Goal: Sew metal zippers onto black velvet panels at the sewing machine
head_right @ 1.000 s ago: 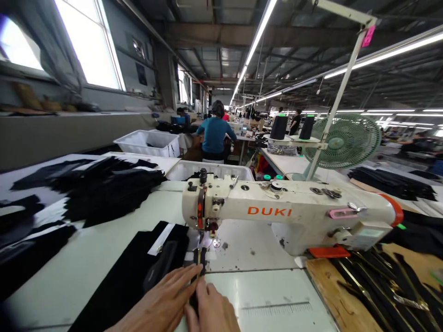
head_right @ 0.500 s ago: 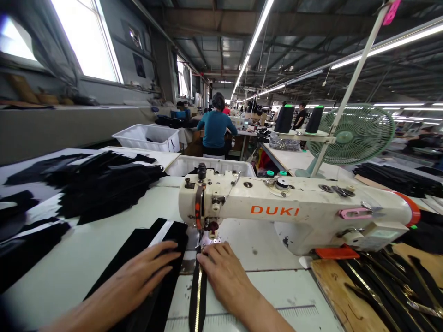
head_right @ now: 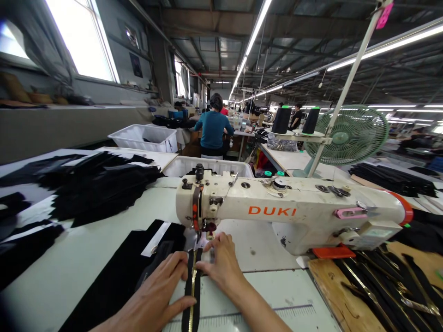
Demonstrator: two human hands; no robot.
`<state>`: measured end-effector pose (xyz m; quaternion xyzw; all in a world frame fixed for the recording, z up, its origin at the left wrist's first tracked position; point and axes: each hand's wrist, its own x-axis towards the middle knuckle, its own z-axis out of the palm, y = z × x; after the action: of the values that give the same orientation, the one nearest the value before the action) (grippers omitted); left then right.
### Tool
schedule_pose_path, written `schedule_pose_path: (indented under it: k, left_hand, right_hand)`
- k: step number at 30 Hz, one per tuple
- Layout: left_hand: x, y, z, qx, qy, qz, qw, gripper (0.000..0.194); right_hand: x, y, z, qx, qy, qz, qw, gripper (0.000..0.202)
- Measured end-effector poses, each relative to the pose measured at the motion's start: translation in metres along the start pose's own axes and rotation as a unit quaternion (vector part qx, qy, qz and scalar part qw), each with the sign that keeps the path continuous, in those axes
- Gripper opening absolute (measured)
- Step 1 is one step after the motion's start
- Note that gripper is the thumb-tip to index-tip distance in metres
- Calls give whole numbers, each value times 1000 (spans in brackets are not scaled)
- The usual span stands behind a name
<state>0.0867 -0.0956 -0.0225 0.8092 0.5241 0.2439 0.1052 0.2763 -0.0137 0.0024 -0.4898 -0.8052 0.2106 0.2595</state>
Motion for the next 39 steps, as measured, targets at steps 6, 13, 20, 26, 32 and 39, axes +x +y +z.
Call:
schedule_pose_path:
  k: [6, 13, 20, 26, 32, 39]
  left_hand:
    - [4, -15, 21, -6, 39, -47, 998, 77]
    - [8, 10, -11, -57, 82, -100, 990, 56]
    - [5, 38, -31, -458, -47, -83, 884, 31]
    - [9, 34, -2, -697, -105, -264, 659, 55]
    - [16, 31, 10, -679, -122, -290, 663, 57]
    - [18, 8, -49, -407, -214, -219, 860, 39]
  right_hand:
    - [-9, -18, 4, 25, -10, 25, 999, 17]
    - [-35, -34, -2, 141, 20, 2, 990, 22]
    - [-59, -34, -16, 288, 71, -85, 951, 23]
    - [-36, -18, -5, 139, 33, -16, 990, 18]
    - [-21, -8, 1, 73, 39, -21, 996, 31]
    - [-24, -4, -8, -61, -50, -206, 975, 40]
